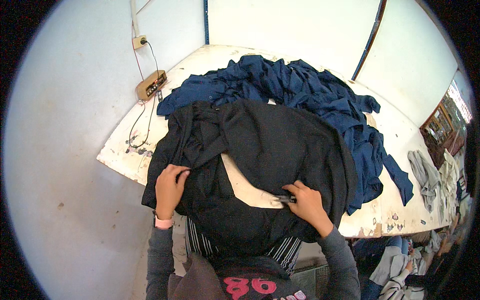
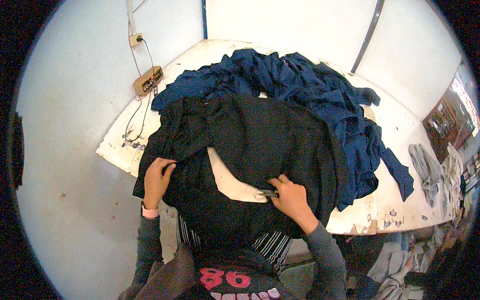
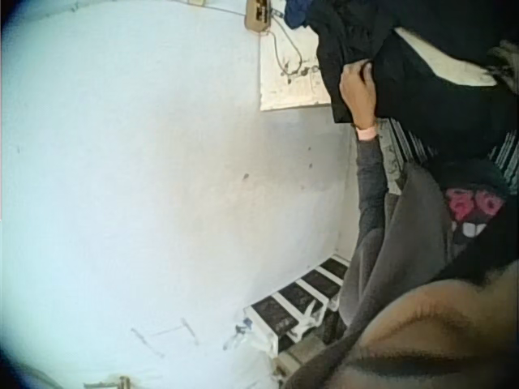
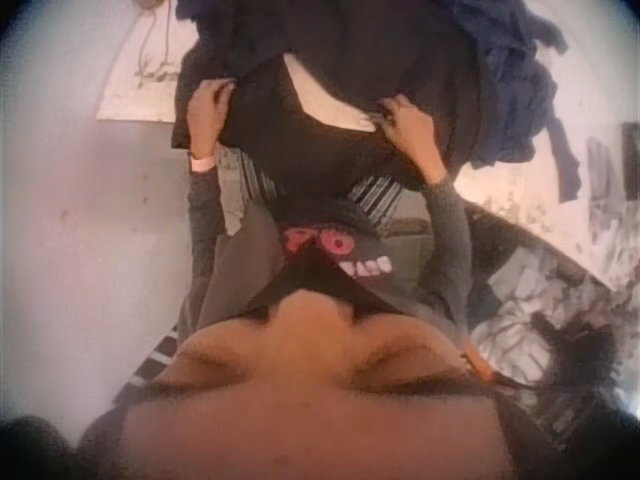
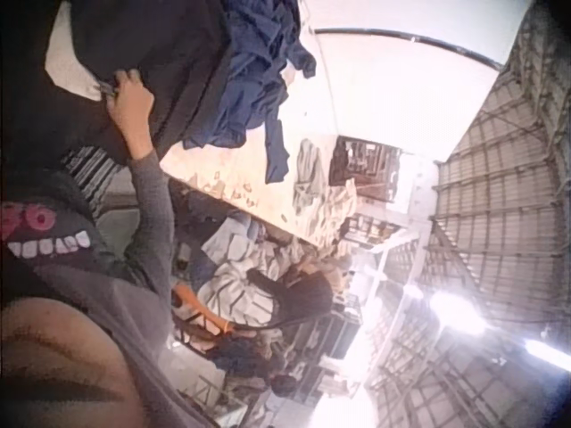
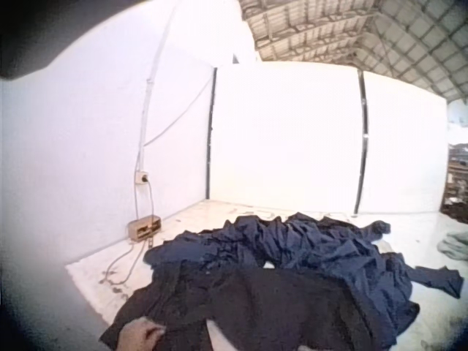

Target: The person uses a small blade to cut a dark blue garment laid on a table, repeatedly lifting and repositioning sections to access seams and edges. The person then cuts a black garment in a similar manner, handling each piece one at a time.

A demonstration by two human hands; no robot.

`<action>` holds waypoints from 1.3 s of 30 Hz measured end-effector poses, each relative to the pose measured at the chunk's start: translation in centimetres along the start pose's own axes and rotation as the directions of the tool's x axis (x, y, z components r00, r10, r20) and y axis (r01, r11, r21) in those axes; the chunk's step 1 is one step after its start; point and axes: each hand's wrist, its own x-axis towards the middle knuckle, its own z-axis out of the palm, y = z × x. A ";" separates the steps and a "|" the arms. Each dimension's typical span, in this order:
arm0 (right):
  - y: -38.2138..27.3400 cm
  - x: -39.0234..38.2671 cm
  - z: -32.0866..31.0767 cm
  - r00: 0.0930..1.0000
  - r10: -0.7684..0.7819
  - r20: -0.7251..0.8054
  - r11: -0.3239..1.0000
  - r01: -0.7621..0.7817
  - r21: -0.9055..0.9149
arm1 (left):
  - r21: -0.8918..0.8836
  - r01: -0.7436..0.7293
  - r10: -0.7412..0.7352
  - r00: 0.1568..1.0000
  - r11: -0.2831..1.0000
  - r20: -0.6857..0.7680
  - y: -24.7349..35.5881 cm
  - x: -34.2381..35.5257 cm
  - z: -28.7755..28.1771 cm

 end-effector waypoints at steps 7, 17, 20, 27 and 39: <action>9.3 1.9 -10.5 0.785 0.447 -0.429 0.754 -0.072 0.653 | -0.929 0.058 -0.422 0.900 0.366 -0.109 -2.5 2.0 -5.4; -4.5 3.8 -6.9 0.974 -0.087 -0.208 0.500 0.223 0.837 | -0.670 0.089 -0.008 0.992 0.737 0.123 10.0 -3.9 -7.0; -8.5 3.6 -3.6 0.917 -0.397 -0.040 0.479 0.244 0.844 | -0.706 0.036 0.390 0.813 0.708 0.433 14.9 -4.1 -8.9; -5.2 6.5 -6.9 0.794 -0.458 -0.400 0.834 0.540 0.118 | -0.272 0.041 0.149 0.754 0.961 0.640 11.0 -6.1 -10.3; 5.4 3.2 -23.6 0.542 -0.156 -0.826 0.986 0.136 -0.096 | -0.791 0.609 -0.016 0.793 0.056 0.610 6.6 -9.7 -10.0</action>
